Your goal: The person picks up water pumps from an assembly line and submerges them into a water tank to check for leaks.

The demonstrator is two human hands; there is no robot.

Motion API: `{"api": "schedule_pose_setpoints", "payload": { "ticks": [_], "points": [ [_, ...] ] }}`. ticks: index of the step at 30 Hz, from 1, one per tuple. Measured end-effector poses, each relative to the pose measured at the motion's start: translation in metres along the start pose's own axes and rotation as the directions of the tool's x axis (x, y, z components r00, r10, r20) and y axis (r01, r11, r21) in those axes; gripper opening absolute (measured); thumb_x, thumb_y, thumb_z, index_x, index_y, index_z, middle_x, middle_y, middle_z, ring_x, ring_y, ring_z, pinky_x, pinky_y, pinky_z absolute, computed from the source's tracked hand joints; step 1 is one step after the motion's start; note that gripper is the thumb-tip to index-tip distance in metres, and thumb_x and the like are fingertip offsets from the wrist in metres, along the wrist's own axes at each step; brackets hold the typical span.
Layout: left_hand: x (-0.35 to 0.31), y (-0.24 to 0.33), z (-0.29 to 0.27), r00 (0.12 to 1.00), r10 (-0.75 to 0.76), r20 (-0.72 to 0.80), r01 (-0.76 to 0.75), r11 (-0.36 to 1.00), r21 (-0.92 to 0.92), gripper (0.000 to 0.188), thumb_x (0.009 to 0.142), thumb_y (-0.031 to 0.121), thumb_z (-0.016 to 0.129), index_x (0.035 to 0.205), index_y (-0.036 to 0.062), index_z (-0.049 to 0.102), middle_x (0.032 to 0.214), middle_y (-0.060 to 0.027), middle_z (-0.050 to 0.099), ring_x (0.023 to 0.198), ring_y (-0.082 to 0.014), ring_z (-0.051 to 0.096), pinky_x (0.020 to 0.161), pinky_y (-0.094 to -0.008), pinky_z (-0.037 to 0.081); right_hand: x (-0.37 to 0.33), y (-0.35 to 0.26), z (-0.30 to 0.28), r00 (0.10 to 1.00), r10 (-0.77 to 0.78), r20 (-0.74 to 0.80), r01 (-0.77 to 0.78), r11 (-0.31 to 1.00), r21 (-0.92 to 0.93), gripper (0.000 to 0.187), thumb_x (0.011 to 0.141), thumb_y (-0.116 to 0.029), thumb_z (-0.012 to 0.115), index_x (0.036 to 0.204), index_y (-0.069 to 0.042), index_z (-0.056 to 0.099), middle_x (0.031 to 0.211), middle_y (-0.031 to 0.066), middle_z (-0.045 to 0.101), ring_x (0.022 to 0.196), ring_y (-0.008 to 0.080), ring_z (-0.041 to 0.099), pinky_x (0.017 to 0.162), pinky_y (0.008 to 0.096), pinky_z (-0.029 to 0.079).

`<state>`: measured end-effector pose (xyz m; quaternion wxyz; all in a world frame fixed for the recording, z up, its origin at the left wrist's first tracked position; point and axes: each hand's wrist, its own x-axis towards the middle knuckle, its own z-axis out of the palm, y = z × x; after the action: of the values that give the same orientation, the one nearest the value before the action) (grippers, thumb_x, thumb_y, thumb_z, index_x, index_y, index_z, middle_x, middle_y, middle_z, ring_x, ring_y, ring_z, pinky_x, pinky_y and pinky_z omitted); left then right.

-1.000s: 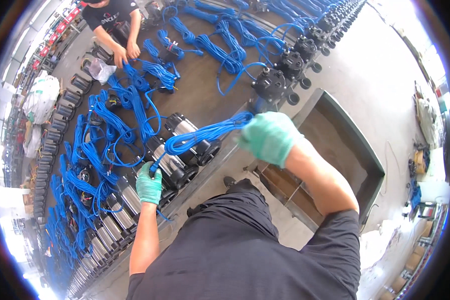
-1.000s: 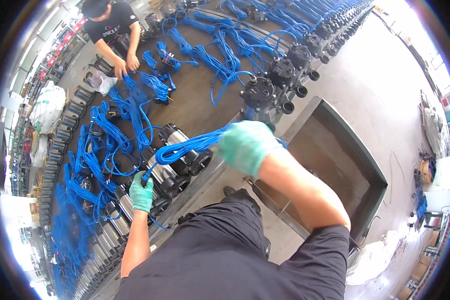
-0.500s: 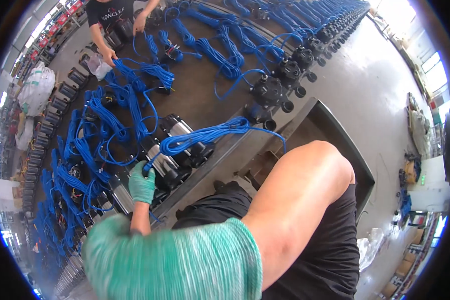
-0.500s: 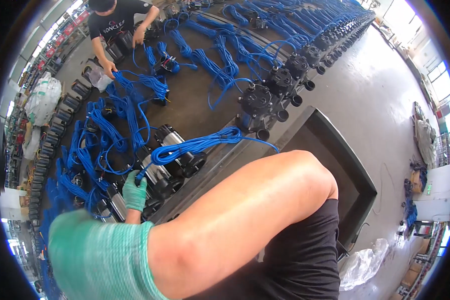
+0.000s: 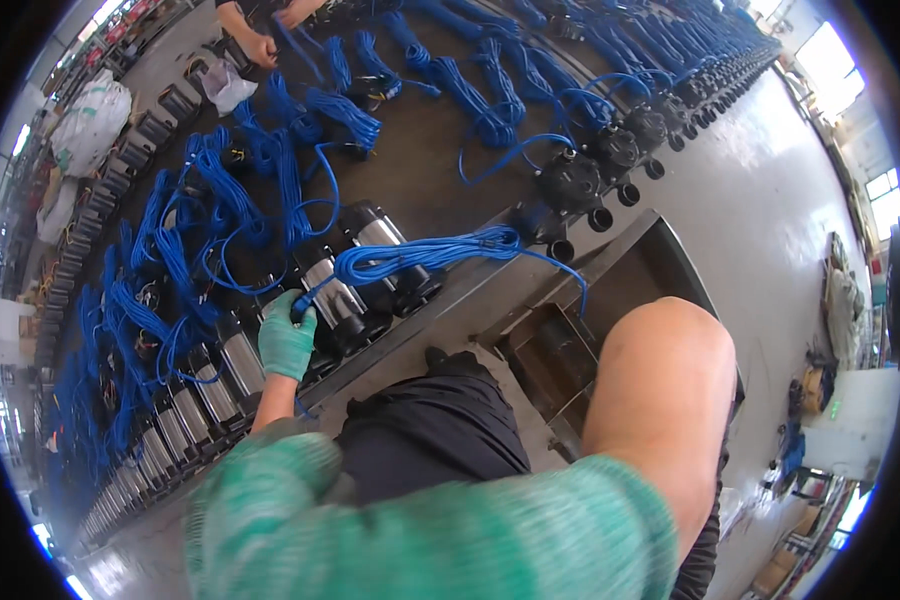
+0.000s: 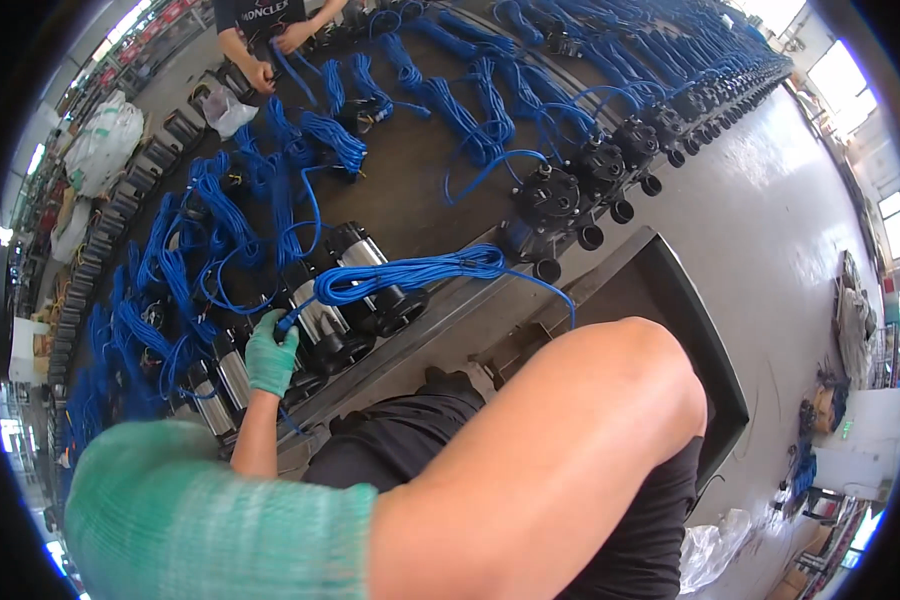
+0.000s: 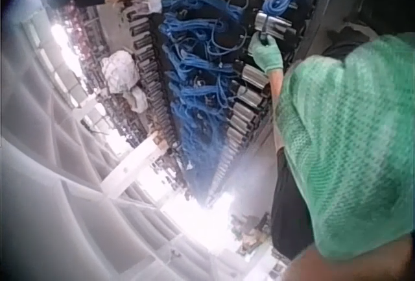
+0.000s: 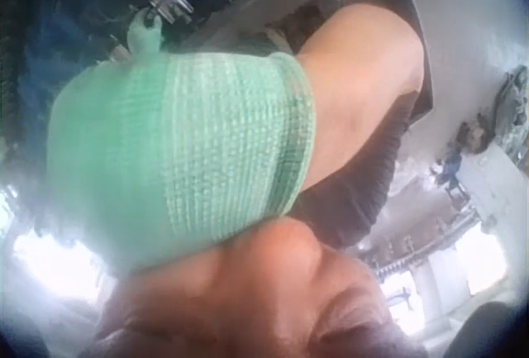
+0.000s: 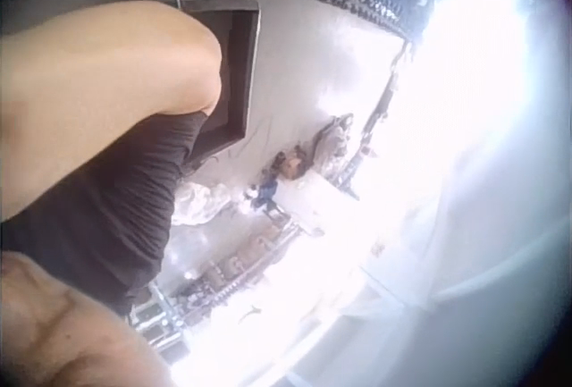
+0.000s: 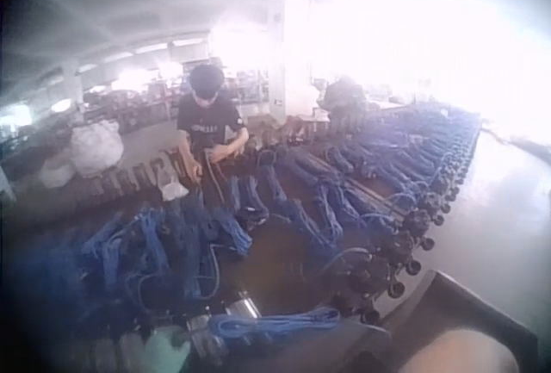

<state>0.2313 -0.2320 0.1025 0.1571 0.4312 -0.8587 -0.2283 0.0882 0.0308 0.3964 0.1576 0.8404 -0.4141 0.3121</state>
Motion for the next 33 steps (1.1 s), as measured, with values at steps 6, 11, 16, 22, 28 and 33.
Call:
{"api": "schedule_pose_setpoints", "payload": {
  "ticks": [6,11,16,22,28,33],
  "points": [
    [0.001,-0.013,0.009,0.990,0.128,-0.058,-0.128,0.992,0.015,0.036,0.084,0.023,0.073,0.117,0.0097,0.070,0.099,-0.0151,0.072,0.084,-0.0323,0.070,0.077,-0.0414,0.055,-0.030,0.037,-0.008,0.999,-0.031,0.009,0.029,0.984,0.177,0.046,0.089,-0.029,0.062,0.129,-0.008,0.059,0.128,0.0118,0.058,0.118,0.0272,0.057,0.097,0.0413,0.050],
    [-0.006,-0.027,0.015,0.999,0.034,-0.039,-0.039,0.991,-0.128,0.036,0.084,0.024,0.073,0.118,0.0120,0.068,0.101,-0.0144,0.072,0.090,-0.0336,0.069,0.080,-0.0422,0.055,-0.025,0.096,0.002,0.898,0.166,0.407,-0.184,0.983,0.006,0.032,0.072,-0.020,0.071,0.102,-0.008,0.071,0.088,0.0040,0.062,0.084,0.0223,0.064,0.073,0.0358,0.054],
    [-0.002,-0.033,0.015,0.992,-0.116,0.044,0.122,0.977,-0.173,0.037,0.085,0.026,0.073,0.119,0.0142,0.068,0.100,-0.0136,0.072,0.090,-0.0347,0.070,0.080,-0.0430,0.055,-0.021,0.102,0.016,0.832,0.207,0.515,-0.200,0.977,-0.069,0.016,0.074,-0.019,0.068,0.086,-0.009,0.068,0.079,0.0029,0.060,0.077,0.0232,0.065,0.063,0.0343,0.052],
    [0.001,-0.014,0.005,0.999,0.036,-0.012,-0.037,0.999,-0.022,0.035,0.084,0.024,0.073,0.117,0.0120,0.070,0.092,-0.0128,0.072,0.072,-0.0264,0.070,0.070,-0.0394,0.055,-0.005,0.060,0.002,0.961,-0.101,-0.256,0.154,0.967,0.200,0.020,0.066,-0.022,0.068,0.059,-0.005,0.062,0.060,0.0087,0.058,0.058,0.0274,0.059,0.050,0.0412,0.044],
    [-0.003,0.003,-0.004,1.000,-0.007,-0.009,0.006,0.995,-0.103,0.033,0.087,0.019,0.073,0.118,0.0086,0.070,0.083,-0.0091,0.069,0.062,-0.0182,0.063,0.064,-0.0333,0.052,0.008,0.015,0.015,0.998,-0.031,-0.049,0.033,0.999,0.024,0.020,0.067,-0.023,0.069,0.064,-0.003,0.064,0.063,0.0094,0.059,0.058,0.0259,0.060,0.050,0.0404,0.045],
    [0.001,0.000,-0.002,1.000,-0.026,-0.006,0.025,0.998,-0.064,0.034,0.086,0.018,0.073,0.119,0.0085,0.069,0.094,-0.0115,0.071,0.067,-0.0199,0.065,0.066,-0.0340,0.053,0.007,0.013,0.022,1.000,0.006,-0.020,-0.007,1.000,-0.012,0.021,0.067,-0.023,0.069,0.068,-0.002,0.067,0.065,0.0101,0.061,0.059,0.0247,0.061,0.050,0.0396,0.046]
  ]
}}
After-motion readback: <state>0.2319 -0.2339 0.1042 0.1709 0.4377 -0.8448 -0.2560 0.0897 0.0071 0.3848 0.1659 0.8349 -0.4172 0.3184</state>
